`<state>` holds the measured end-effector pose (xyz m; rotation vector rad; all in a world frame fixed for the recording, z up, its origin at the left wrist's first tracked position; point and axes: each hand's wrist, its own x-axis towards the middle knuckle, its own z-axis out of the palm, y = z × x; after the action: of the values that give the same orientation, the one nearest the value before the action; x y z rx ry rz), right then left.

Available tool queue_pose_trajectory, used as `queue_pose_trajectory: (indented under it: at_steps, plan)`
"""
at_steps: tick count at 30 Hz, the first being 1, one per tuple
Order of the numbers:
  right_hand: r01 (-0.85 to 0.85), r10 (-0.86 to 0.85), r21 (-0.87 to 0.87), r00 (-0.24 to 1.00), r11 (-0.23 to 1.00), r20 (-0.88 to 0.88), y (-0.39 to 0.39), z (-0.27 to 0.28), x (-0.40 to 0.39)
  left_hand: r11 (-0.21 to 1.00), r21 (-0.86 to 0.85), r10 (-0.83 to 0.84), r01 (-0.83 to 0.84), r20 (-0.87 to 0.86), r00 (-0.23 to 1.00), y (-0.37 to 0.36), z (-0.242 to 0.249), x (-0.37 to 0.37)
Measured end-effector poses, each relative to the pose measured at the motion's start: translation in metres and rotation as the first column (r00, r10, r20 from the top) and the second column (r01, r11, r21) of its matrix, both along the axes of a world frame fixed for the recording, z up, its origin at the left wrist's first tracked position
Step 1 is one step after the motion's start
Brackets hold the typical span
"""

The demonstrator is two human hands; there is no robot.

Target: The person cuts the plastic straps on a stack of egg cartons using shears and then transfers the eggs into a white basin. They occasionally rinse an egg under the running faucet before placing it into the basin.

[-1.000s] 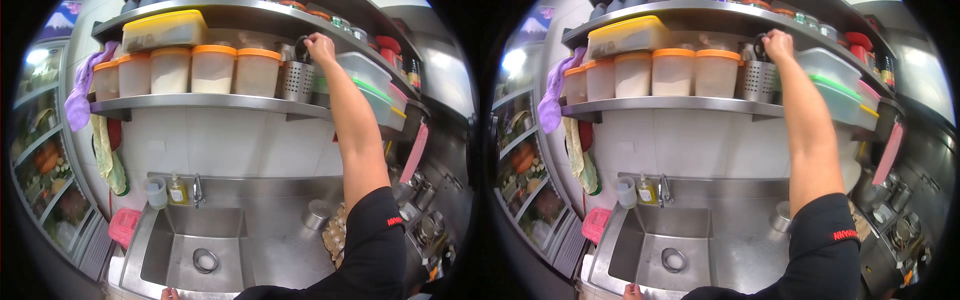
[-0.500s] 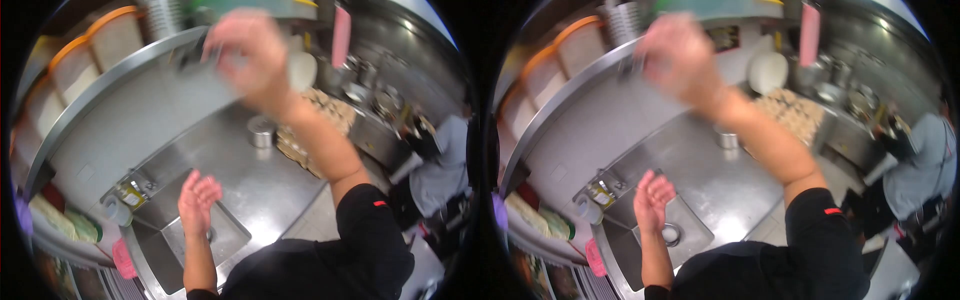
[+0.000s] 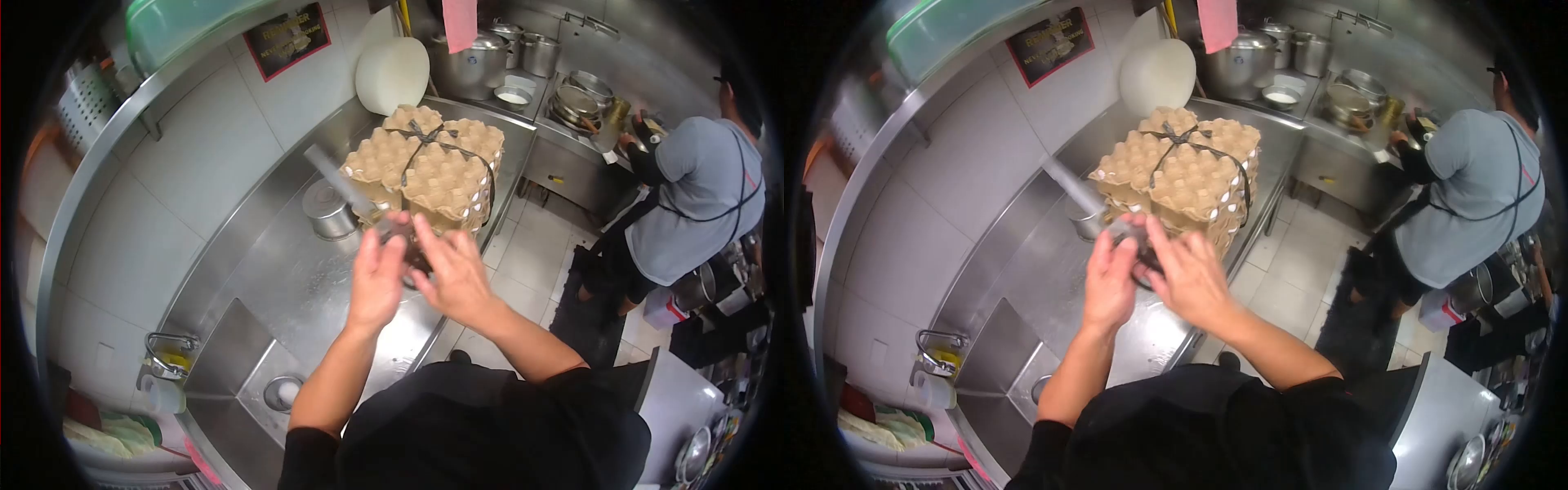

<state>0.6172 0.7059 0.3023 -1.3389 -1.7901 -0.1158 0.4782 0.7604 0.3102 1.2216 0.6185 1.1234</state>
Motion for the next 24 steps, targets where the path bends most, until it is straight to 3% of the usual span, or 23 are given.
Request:
queue_pose_trajectory:
  at_steps: [1,3,6,8,10,11,13,16,19,22,23,24]
  plan:
    - [0.058,-0.058,0.009,0.998,0.998,0.023,0.005,0.004,0.019,0.997,0.023,-0.078,0.079,-0.07,0.995,0.005,0.003,0.023]
    - [0.014,-0.022,-0.039,0.98,0.999,-0.198,0.016,-0.004,0.059,0.899,0.399,-0.055,0.179,-0.303,0.951,0.016,0.019,0.059]
    - [-0.22,0.069,-0.181,0.796,0.959,-0.602,0.022,-0.009,0.116,0.87,0.461,0.121,0.176,-0.545,0.83,0.074,0.045,0.084]
    - [-0.465,0.135,-0.161,0.54,0.871,-0.831,0.023,-0.011,0.147,0.744,0.659,0.519,0.109,-0.673,0.527,0.122,0.06,0.098]
    - [-0.569,0.101,-0.139,0.369,0.81,-0.924,0.022,-0.005,0.164,0.865,0.452,0.423,0.22,-0.891,0.168,0.17,0.056,0.11]
    - [-0.623,0.083,-0.117,0.282,0.773,-0.956,0.025,-0.002,0.169,0.877,0.438,0.432,0.198,-0.899,0.076,0.176,0.056,0.116]
    - [-0.645,0.082,-0.142,0.304,0.751,-0.949,0.031,-0.006,0.178,0.902,0.406,0.423,0.145,-0.899,-0.115,0.185,0.052,0.137]
    - [-0.672,0.041,-0.208,0.334,0.711,-0.942,0.037,-0.016,0.187,0.944,0.287,0.315,0.159,-0.929,-0.193,0.202,0.048,0.152]
    - [-0.802,0.09,-0.149,0.244,0.578,-0.965,0.043,-0.017,0.193,0.933,0.338,0.347,0.124,-0.936,-0.064,0.21,0.046,0.152]
    - [-0.898,0.05,-0.086,0.119,0.432,-0.992,0.049,-0.012,0.196,0.997,0.024,0.005,0.071,-0.966,0.259,0.23,0.053,0.129]
    - [-0.923,0.033,-0.062,0.08,0.381,-0.996,0.052,-0.01,0.197,0.998,0.05,0.034,0.033,-0.927,0.374,0.23,0.048,0.126]
    - [-0.932,0.071,-0.098,0.131,0.349,-0.989,0.057,-0.008,0.199,0.997,0.07,0.066,-0.01,-0.872,0.485,0.228,0.042,0.123]
